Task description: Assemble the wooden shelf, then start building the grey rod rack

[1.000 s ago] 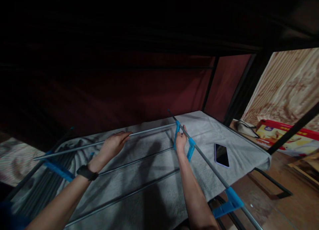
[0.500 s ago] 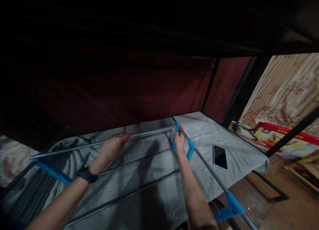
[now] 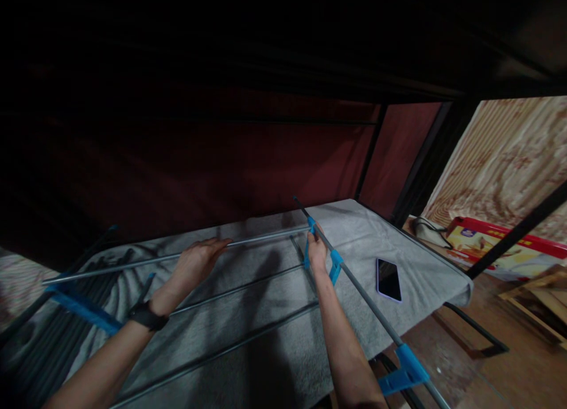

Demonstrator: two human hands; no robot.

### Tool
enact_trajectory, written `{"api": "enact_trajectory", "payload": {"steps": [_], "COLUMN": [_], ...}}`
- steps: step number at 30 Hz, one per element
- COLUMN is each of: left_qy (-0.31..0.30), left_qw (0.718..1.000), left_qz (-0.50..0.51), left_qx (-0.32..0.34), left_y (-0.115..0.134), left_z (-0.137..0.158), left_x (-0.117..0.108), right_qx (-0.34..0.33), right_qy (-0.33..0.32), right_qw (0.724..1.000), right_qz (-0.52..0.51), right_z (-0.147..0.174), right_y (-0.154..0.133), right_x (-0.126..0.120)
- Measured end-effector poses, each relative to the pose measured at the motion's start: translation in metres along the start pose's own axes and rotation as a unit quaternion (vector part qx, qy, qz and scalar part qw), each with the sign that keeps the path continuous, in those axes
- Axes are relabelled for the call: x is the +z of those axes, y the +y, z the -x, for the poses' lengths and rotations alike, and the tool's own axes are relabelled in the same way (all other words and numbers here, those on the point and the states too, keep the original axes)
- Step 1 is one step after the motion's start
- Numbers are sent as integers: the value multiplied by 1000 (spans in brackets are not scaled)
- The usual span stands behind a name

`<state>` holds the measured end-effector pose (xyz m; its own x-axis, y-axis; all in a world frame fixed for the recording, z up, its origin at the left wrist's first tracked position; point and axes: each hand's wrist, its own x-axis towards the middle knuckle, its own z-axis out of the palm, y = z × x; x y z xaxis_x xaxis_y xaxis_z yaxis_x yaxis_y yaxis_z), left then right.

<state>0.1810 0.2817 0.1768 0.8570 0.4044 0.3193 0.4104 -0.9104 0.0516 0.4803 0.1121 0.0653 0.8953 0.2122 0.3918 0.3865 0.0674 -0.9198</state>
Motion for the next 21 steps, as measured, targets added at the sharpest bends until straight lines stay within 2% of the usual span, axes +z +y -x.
{"api": "enact_trajectory", "payload": {"steps": [6, 13, 21], "left_qy": [-18, -12, -20], "left_qw": [1000, 1000, 1000], "left_qz": [-2, -12, -6], "left_qx": [-1, 8, 6], "left_y": [3, 0, 0], "left_z": [0, 0, -1], "left_x": [-5, 0, 1], "right_qx": [16, -7, 3], "right_qy": [-12, -23, -14], "right_qw": [1000, 1000, 1000], "right_qz": [-8, -7, 10], "right_z": [0, 2, 2], "right_y": [0, 0, 5], "right_x": [-1, -2, -1]}}
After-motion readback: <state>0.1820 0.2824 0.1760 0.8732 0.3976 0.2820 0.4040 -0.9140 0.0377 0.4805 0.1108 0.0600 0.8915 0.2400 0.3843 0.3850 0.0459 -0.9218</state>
